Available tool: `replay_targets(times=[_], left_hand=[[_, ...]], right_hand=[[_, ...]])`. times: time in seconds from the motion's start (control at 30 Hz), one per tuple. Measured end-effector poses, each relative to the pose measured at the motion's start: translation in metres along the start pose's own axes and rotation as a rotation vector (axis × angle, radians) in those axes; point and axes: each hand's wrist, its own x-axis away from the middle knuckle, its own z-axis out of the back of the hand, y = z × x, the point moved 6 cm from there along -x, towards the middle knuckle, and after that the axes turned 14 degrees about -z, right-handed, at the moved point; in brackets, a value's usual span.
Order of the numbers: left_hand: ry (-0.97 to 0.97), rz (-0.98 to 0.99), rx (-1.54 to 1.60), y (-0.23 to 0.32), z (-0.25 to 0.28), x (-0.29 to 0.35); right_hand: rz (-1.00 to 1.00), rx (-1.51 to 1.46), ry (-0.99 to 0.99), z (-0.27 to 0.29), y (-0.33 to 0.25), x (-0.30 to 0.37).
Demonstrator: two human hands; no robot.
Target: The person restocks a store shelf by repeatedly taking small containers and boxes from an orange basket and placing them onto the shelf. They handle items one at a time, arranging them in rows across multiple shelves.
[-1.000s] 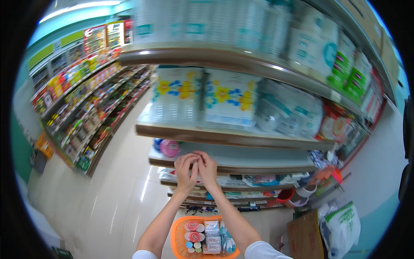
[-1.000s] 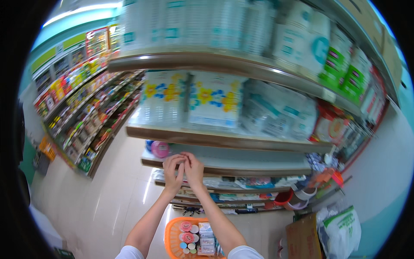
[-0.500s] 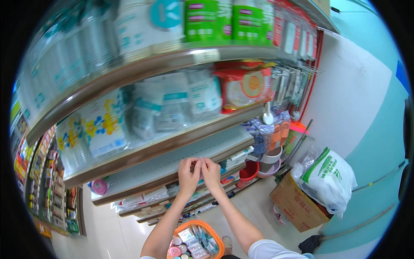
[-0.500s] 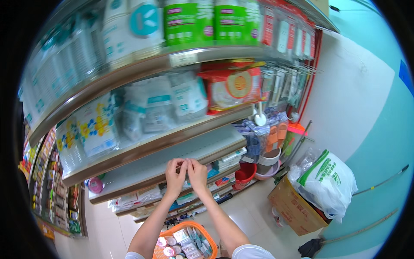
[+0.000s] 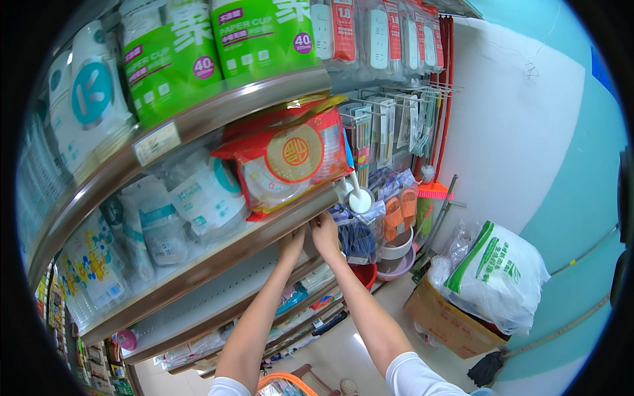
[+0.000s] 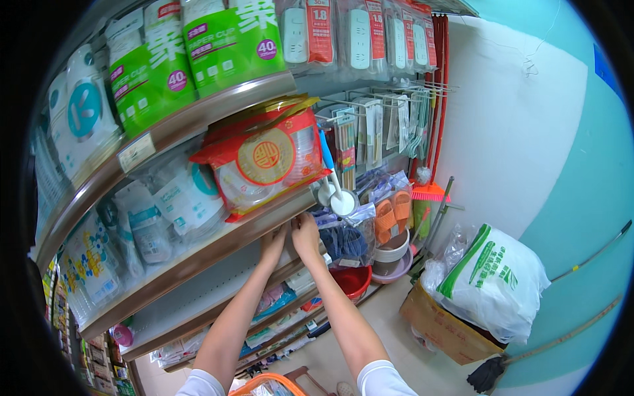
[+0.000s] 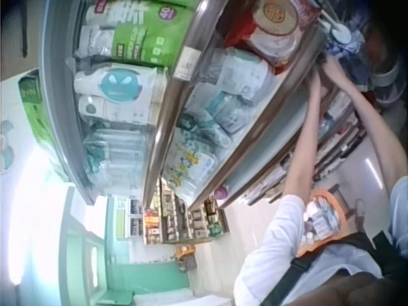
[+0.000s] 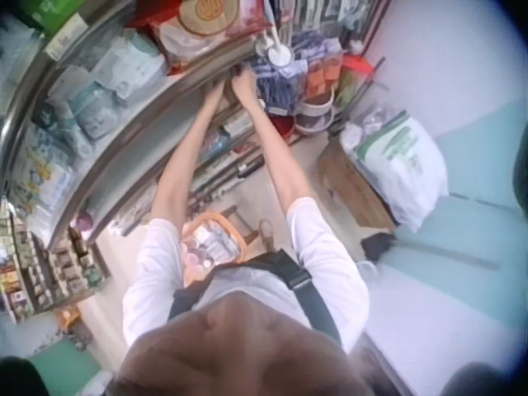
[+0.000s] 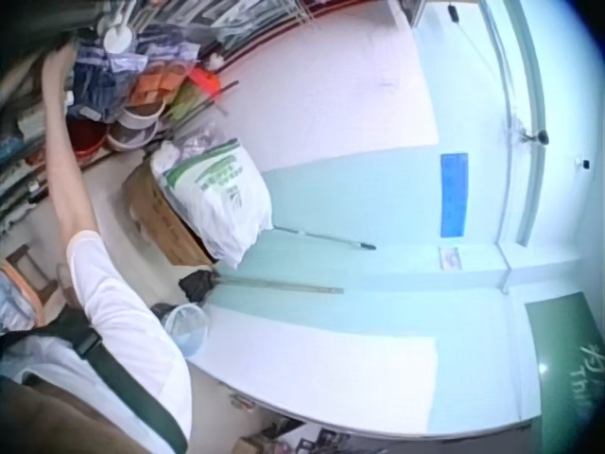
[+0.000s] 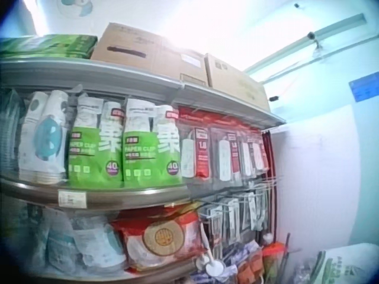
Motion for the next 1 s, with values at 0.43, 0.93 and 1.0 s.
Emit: replay_targets(times=[0.43,0.93,1.0], left_hand=[[-0.2,-0.356,-0.52,-0.095,-0.01,-0.035],[0.245,0.025,-0.031,-0.028,0.013,0.017],[0.234,0.069,-0.037,0.009,0.008,0.021]], right_hand=[[0.313,0.244,-0.001,-0.089,0.083,-0.077],[0.347,0.023,-0.127,-0.074,0.032,0.005],[0.258,0.062,-0.22,-0.053,0.066,-0.017]])
